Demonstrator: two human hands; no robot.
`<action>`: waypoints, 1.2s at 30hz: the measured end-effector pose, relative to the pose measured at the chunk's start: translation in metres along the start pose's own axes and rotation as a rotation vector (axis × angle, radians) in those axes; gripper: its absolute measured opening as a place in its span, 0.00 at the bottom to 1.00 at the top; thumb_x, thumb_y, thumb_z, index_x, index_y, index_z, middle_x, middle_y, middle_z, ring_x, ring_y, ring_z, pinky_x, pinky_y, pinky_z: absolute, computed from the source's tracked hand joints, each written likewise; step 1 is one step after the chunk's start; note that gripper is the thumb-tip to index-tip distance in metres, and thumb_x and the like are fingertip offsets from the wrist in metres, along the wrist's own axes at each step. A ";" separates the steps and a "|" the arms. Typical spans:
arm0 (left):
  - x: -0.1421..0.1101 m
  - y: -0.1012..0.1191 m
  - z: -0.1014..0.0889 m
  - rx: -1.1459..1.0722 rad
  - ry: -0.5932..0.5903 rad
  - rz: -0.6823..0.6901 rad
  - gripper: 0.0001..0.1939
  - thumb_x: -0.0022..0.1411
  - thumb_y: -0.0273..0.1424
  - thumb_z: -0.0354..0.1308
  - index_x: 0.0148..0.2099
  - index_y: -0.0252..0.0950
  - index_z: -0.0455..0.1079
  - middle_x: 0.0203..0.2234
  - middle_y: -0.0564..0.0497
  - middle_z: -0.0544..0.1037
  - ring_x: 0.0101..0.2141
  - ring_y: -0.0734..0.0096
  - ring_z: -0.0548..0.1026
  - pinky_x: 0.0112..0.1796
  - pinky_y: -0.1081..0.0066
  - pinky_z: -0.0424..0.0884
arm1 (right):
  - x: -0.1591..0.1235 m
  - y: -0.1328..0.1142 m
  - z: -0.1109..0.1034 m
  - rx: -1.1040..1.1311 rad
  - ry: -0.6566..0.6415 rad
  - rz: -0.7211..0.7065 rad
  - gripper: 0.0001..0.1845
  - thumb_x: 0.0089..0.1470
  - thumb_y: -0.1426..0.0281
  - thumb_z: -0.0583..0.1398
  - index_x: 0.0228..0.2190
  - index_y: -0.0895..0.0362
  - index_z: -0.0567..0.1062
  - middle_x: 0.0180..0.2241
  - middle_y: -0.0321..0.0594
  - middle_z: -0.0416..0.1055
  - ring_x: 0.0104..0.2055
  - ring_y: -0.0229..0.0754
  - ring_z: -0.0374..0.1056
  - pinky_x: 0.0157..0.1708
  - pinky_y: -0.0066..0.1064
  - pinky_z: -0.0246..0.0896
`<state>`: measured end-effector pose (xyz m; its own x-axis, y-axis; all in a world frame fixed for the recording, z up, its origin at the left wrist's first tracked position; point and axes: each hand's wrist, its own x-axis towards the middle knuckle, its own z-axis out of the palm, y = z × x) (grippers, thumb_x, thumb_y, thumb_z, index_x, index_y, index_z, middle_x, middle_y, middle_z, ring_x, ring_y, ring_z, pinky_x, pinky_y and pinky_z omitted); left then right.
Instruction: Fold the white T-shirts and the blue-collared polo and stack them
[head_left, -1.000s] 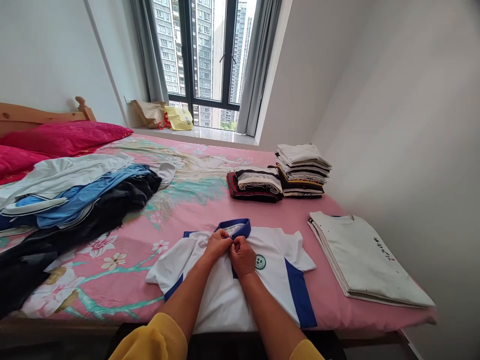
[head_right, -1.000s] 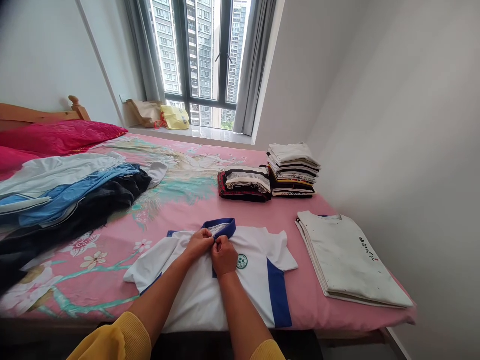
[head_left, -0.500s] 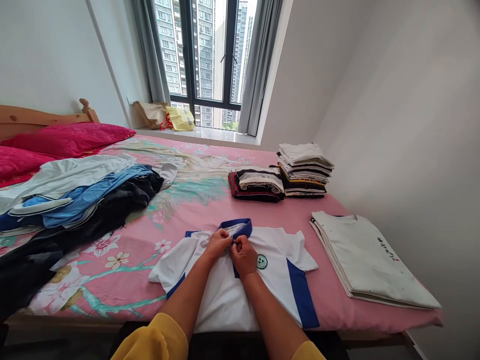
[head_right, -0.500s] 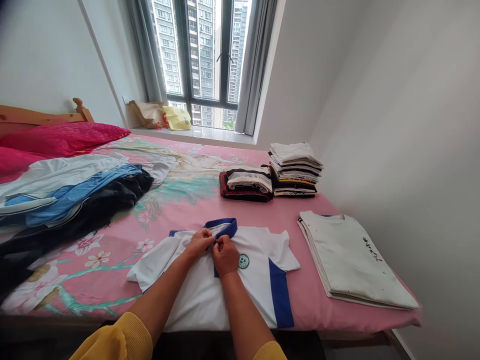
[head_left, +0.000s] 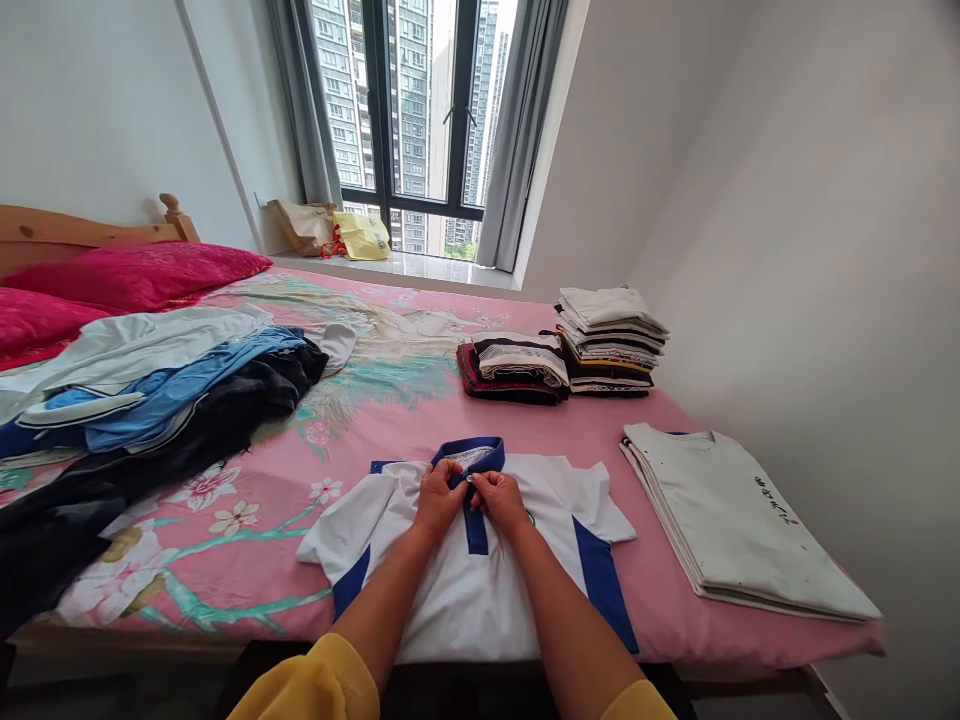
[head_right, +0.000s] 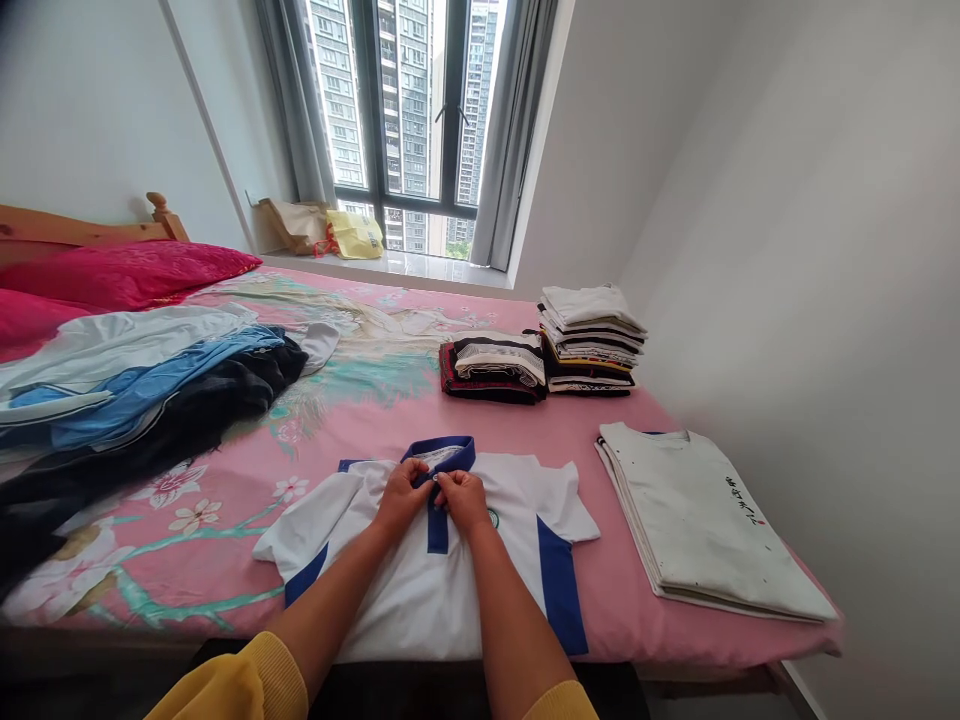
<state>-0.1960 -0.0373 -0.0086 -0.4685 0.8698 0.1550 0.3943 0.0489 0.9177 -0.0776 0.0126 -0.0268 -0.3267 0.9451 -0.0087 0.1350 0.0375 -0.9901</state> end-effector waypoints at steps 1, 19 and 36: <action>-0.003 0.001 0.001 0.022 0.028 0.009 0.09 0.47 0.27 0.60 0.34 0.40 0.66 0.32 0.52 0.74 0.40 0.63 0.71 0.51 0.60 0.60 | -0.001 0.000 0.000 0.013 0.010 -0.009 0.19 0.48 0.54 0.55 0.22 0.58 0.70 0.14 0.35 0.68 0.13 0.34 0.55 0.15 0.26 0.51; 0.034 0.007 -0.052 0.284 0.050 0.232 0.22 0.51 0.20 0.51 0.45 0.44 0.73 0.43 0.52 0.77 0.49 0.65 0.69 0.54 0.67 0.60 | -0.015 0.006 0.006 0.124 0.303 -0.141 0.15 0.54 0.56 0.52 0.28 0.55 0.67 0.14 0.29 0.61 0.18 0.38 0.58 0.23 0.28 0.56; -0.009 -0.041 -0.122 0.501 0.111 0.050 0.20 0.55 0.41 0.54 0.47 0.38 0.70 0.45 0.44 0.74 0.48 0.55 0.69 0.53 0.59 0.58 | -0.017 0.005 0.007 0.033 0.292 -0.147 0.14 0.53 0.57 0.53 0.27 0.55 0.66 0.16 0.31 0.64 0.19 0.38 0.60 0.23 0.28 0.58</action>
<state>-0.3044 -0.1065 -0.0030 -0.5094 0.8212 0.2571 0.7362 0.2611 0.6244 -0.0781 -0.0051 -0.0325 -0.0573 0.9837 0.1705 0.0739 0.1745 -0.9819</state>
